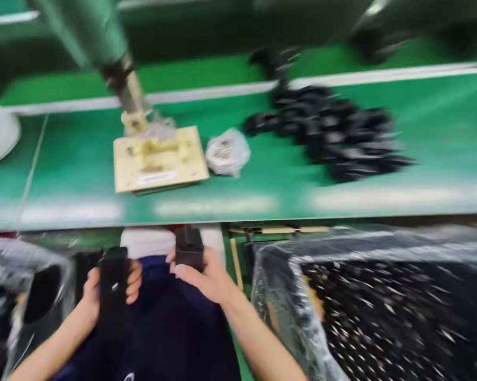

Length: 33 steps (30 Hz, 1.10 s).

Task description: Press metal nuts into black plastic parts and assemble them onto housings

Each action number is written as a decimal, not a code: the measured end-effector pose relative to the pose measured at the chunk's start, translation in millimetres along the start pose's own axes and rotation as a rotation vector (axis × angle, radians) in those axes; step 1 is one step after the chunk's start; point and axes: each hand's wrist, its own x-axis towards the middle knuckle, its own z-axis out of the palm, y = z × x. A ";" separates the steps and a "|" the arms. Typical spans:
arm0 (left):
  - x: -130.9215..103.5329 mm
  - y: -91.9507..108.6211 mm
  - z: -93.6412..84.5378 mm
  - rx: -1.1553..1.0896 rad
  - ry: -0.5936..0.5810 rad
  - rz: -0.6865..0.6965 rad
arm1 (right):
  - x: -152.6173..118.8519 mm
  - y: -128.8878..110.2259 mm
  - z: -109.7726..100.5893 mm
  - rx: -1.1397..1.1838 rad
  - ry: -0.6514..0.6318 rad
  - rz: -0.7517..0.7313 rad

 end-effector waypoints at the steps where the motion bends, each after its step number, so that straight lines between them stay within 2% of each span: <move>1: -11.8 -5.4 -12.4 -0.074 0.064 -0.019 | 5.3 -3.0 -5.6 -0.219 -0.021 -0.063; 3: -24.9 -13.0 -24.6 -0.188 0.159 -0.009 | 11.7 -3.4 -7.1 -0.595 -0.047 -0.169; 5: -27.7 -16.3 -26.2 -0.229 0.257 0.038 | 10.3 -0.9 1.9 -0.869 -0.080 -0.276; 7: -27.2 -16.6 -23.3 -0.231 0.365 0.059 | 7.3 2.1 14.1 -1.057 -0.149 -0.352; 9: -27.8 -15.8 -20.7 -0.234 0.449 0.012 | 9.1 4.6 24.0 -1.182 -0.251 -0.369; 14: -32.1 -17.1 -18.6 -0.226 0.585 -0.202 | 29.6 5.2 39.9 -1.324 -0.511 -0.275; 21: -33.2 -22.9 -7.4 -0.180 0.679 -0.256 | 44.1 3.0 59.6 -1.436 -0.865 -0.215; 23: -34.1 -23.7 -6.7 -0.186 0.711 -0.296 | 45.2 2.1 63.5 -1.522 -0.897 -0.232; 27: -33.4 -23.8 -7.8 -0.262 0.760 -0.491 | 45.6 4.5 69.4 -1.617 -0.930 -0.323; 31: -28.5 -23.3 -10.2 -0.338 0.767 -0.586 | 43.2 13.0 76.3 -1.709 -0.855 -0.445; 33: -26.8 -24.0 -12.3 -0.384 0.743 -0.608 | 44.0 15.6 80.8 -1.756 -0.875 -0.485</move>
